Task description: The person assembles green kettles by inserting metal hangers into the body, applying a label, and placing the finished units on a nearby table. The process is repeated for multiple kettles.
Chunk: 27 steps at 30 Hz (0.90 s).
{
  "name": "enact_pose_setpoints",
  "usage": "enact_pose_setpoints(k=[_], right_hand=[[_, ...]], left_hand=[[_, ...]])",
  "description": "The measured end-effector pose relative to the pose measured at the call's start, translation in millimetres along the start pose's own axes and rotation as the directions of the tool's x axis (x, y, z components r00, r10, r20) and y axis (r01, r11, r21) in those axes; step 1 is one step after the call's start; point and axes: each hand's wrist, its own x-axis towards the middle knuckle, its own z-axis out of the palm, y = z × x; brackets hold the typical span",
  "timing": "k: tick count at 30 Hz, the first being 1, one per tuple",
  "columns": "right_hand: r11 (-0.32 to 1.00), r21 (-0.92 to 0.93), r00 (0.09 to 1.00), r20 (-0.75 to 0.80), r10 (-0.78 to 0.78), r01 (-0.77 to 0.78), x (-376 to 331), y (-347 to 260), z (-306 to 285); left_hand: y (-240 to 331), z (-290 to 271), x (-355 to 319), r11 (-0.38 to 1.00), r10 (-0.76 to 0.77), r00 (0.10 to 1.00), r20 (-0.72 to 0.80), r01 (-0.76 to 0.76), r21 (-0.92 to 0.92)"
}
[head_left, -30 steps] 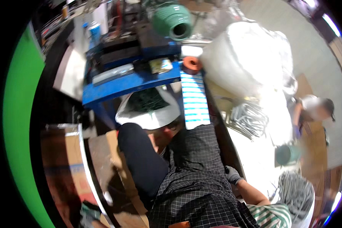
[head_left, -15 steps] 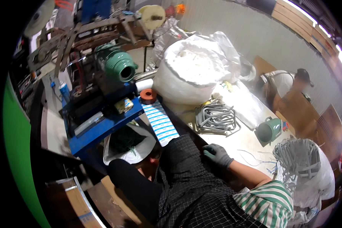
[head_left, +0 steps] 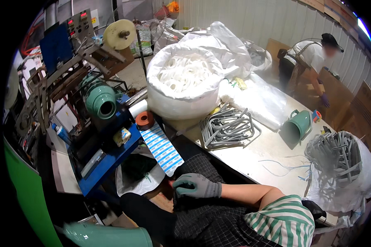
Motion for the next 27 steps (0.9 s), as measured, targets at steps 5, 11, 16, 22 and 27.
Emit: enact_pose_setpoints(k=[5,11,16,22,27], right_hand=[[0.884,0.455,0.990,-0.038,0.137,-0.105,39,-25,-26],[0.949,-0.019,0.948,-0.038,-0.316,0.316,51,-52,-49],[0.925,0.107,0.912,0.161,-0.378,0.365,15,-60,2],[0.950,0.070,0.906,0.284,-0.313,0.306,-6,-41,35],[0.980,0.086,0.979,0.084,-0.187,0.180,43,-14,37]], left_hand=[[47,-52,40,0.971,0.200,0.971,-0.133,-0.214,-0.105],[143,31,91,0.678,0.711,0.664,0.231,-0.735,0.027],[82,132,71,0.909,0.249,0.387,0.887,0.223,-0.353],[7,135,65,0.846,0.483,0.711,0.511,-0.530,-0.061],[74,35,-9,0.738,0.204,0.927,0.315,0.066,-0.671]])
